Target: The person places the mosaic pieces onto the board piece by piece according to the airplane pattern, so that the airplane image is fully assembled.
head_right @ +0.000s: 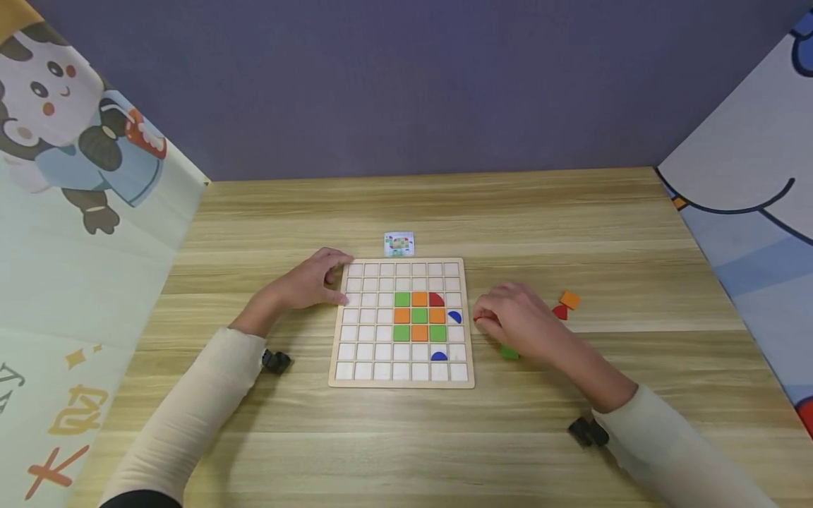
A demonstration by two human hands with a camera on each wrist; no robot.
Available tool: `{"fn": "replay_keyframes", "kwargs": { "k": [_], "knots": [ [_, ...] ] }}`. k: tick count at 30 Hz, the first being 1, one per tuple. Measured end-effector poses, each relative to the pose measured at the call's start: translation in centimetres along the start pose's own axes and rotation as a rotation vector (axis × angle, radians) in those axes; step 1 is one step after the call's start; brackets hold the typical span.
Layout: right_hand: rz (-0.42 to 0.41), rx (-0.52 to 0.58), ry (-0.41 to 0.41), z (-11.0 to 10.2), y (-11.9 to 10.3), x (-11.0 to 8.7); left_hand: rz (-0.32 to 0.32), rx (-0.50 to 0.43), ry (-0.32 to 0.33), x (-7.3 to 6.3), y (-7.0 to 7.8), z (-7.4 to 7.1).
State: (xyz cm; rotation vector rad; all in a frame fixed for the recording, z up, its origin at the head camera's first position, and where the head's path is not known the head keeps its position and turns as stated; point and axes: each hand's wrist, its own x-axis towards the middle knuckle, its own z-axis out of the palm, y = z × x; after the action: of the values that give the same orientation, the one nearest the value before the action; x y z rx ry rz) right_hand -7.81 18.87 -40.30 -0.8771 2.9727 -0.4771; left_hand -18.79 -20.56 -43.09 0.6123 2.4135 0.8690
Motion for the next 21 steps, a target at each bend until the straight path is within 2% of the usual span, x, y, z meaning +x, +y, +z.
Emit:
{"fn": "replay_keyframes", "kwargs": {
  "k": [10,21],
  "knots": [
    [-0.001,0.102,-0.067,-0.6,0.0,2.7,0.006,-0.001,0.002,0.0,0.0,0.0],
    [-0.014,0.170,-0.134,-0.1,-0.7,5.9,0.013,-0.002,0.002,0.0,-0.1,0.0]
  ]
}}
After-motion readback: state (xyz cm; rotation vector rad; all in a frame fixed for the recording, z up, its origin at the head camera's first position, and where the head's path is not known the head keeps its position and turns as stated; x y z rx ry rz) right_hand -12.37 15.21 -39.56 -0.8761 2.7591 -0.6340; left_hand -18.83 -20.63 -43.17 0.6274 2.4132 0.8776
